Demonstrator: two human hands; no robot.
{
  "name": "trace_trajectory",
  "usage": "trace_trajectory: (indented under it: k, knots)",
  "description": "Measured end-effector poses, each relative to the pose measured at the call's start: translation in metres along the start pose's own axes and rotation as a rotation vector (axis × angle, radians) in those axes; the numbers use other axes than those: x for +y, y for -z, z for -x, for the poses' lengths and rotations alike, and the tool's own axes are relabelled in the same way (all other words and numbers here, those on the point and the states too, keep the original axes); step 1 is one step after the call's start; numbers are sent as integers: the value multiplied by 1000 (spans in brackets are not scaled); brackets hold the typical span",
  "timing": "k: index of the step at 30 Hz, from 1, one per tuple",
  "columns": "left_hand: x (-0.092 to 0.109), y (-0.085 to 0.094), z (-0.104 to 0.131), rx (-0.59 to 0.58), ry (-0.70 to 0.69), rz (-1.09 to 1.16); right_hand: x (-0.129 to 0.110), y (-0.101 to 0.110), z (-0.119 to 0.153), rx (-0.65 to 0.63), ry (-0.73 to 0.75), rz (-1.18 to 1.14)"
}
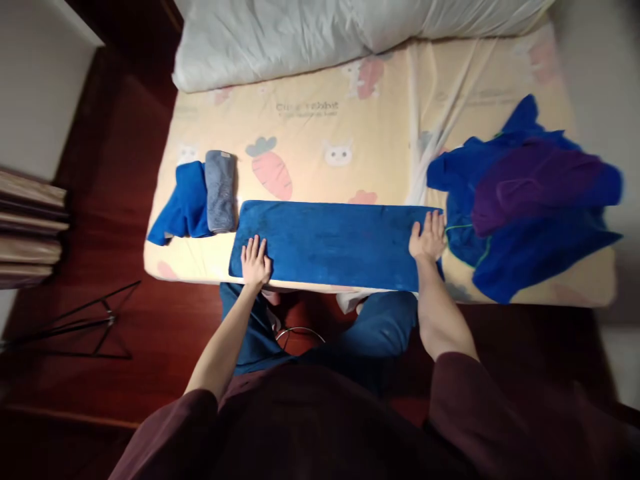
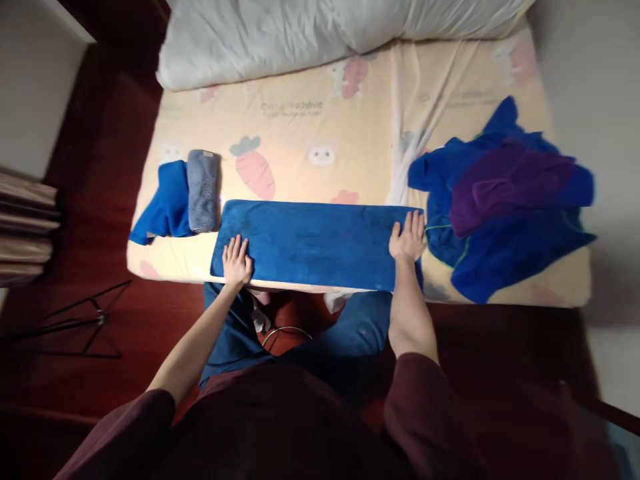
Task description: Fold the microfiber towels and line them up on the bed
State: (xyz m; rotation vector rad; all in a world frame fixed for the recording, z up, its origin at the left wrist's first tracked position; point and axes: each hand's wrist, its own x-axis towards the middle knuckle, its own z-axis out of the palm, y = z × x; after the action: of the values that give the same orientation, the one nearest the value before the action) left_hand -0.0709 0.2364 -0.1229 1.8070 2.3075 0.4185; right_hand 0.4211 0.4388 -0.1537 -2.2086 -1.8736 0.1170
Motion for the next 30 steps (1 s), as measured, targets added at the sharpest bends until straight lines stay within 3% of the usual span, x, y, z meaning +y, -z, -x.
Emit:
trace_trajectory:
  k: [2, 4, 7, 10, 12, 13, 14, 16, 19, 22, 25, 28, 30]
  knots:
    - [18, -2, -4, -1, 7, -15, 0, -1, 2, 24, 7, -36]
    - [56, -9, -9, -29, -78, 1, -1, -1, 3, 47, 11, -55]
    - [151, -29, -14, -172, -387, -33, -1, -3, 3, 89, -3, -55]
    - [248, -55, -19, -217, -676, -99, 1, -5, 2, 107, -6, -50]
    - [285, -72, -27, -225, -738, -99, 3, -7, 2, 109, 2, -49]
    - [291, -80, -34, -226, -707, -95, 4, -8, 1, 110, 4, -49]
    - [288, -87, -44, -224, -664, -85, 5, -9, 1, 113, 4, -49]
    - [259, -94, -67, -213, -566, -57, 7, -11, 0, 116, 1, -48]
    - [184, -89, -108, -178, -456, 11, 10, -13, -1, 110, -6, -36]
    - [103, -64, -139, -121, -262, 31, 11, -14, -3, 93, -17, -20]
    - [34, -32, -151, -42, -69, 59, 12, -14, -3, 86, -17, -12]
    - [-15, -8, -152, -34, 49, 47, 11, -14, -4, 70, -12, -1]
    - [-34, -2, -153, -40, 52, 60, 10, -12, -4, 51, -21, 17]
